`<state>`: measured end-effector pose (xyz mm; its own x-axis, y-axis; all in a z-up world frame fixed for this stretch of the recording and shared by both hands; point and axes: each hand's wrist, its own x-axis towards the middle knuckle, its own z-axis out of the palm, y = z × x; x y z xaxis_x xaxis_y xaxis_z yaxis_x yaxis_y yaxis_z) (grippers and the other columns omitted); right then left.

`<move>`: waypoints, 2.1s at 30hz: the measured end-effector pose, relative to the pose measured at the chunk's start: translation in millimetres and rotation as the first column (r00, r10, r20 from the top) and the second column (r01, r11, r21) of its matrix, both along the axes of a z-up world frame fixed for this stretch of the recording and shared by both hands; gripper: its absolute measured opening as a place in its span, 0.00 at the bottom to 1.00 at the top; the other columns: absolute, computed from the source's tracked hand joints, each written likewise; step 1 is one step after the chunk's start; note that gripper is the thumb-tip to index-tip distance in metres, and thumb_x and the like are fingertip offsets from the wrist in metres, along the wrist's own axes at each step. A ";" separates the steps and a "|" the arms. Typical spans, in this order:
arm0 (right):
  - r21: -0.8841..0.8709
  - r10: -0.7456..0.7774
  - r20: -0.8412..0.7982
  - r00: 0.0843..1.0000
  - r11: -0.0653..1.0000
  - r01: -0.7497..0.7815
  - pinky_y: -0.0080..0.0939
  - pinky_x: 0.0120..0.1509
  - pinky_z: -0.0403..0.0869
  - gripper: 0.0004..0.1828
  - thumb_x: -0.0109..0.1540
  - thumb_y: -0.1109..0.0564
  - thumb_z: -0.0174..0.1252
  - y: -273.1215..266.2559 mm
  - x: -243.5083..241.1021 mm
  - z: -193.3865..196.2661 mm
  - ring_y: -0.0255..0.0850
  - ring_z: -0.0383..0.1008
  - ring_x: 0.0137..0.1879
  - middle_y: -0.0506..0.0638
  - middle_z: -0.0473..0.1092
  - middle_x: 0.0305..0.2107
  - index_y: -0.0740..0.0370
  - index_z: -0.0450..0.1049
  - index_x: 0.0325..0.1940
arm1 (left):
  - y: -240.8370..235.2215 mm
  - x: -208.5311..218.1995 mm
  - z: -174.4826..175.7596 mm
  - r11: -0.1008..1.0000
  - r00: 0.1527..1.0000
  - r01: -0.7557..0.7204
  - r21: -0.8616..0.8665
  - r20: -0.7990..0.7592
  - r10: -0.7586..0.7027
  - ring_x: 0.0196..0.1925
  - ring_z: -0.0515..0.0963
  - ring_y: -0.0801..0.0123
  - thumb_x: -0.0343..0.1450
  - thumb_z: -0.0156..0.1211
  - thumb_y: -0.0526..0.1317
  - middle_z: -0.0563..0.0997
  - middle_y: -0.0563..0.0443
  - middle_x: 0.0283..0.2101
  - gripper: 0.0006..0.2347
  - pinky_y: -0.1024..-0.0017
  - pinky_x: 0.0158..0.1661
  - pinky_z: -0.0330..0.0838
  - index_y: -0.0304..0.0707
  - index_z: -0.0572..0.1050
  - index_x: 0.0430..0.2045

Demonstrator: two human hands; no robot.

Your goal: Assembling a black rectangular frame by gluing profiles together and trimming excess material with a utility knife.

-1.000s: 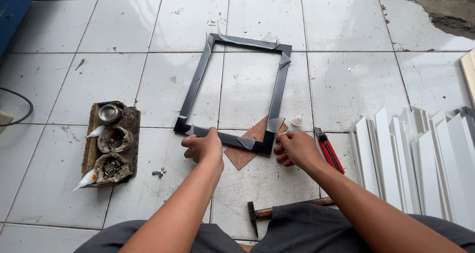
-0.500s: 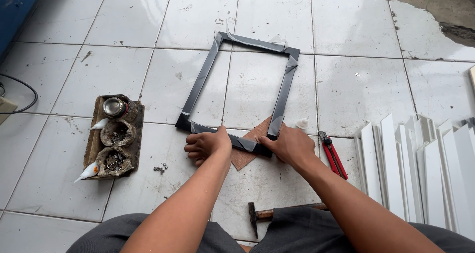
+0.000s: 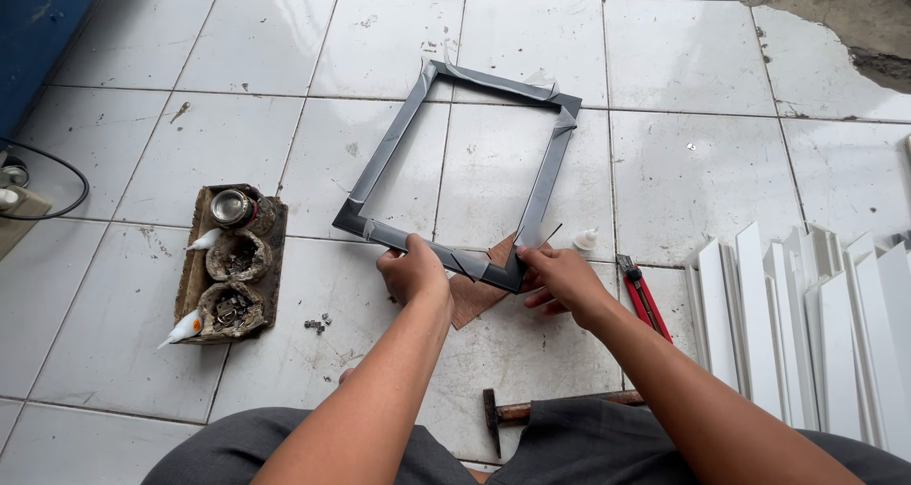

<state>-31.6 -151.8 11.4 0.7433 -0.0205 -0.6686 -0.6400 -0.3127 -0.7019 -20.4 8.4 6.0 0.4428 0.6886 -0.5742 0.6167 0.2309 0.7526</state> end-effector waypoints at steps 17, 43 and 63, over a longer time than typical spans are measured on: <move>0.434 -0.103 -0.006 0.995 0.896 0.095 0.35 0.30 0.74 0.19 0.56 0.49 0.56 -3.1 -0.8 17.6 0.42 0.74 0.33 0.54 0.68 0.27 0.67 0.67 0.41 | 3.7 -19.7 33.1 0.912 0.962 0.150 -0.381 0.268 -0.047 0.41 0.73 0.60 0.64 0.51 0.31 0.67 0.43 0.39 0.18 0.60 0.44 0.72 0.34 0.58 0.48; 0.272 -0.200 0.562 0.803 0.961 0.049 0.39 0.30 0.76 0.14 0.51 0.54 0.62 10.0 -17.0 50.4 0.44 0.74 0.32 0.57 0.69 0.20 0.66 0.67 0.28 | -15.4 -22.1 107.1 0.764 0.520 0.555 0.328 0.580 -0.627 0.44 0.76 0.47 0.66 0.41 0.30 0.72 0.28 0.44 0.22 0.61 0.45 0.72 0.38 0.52 0.57; 0.031 -0.181 0.839 0.514 0.958 0.287 0.38 0.38 0.71 0.10 0.53 0.58 0.62 29.4 -32.2 47.5 0.45 0.73 0.34 0.54 0.69 0.19 0.61 0.67 0.24 | -34.7 7.7 17.7 0.307 0.320 0.232 0.923 0.226 -0.920 0.40 0.77 0.52 0.55 0.66 0.38 0.66 0.39 0.50 0.16 0.61 0.34 0.74 0.53 0.69 0.33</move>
<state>-63.9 -122.4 58.9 0.9167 -0.3042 0.2591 0.1491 -0.3413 -0.9281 -12.7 -26.2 23.7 0.8289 -0.0561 0.5566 -0.4402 -0.6795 0.5870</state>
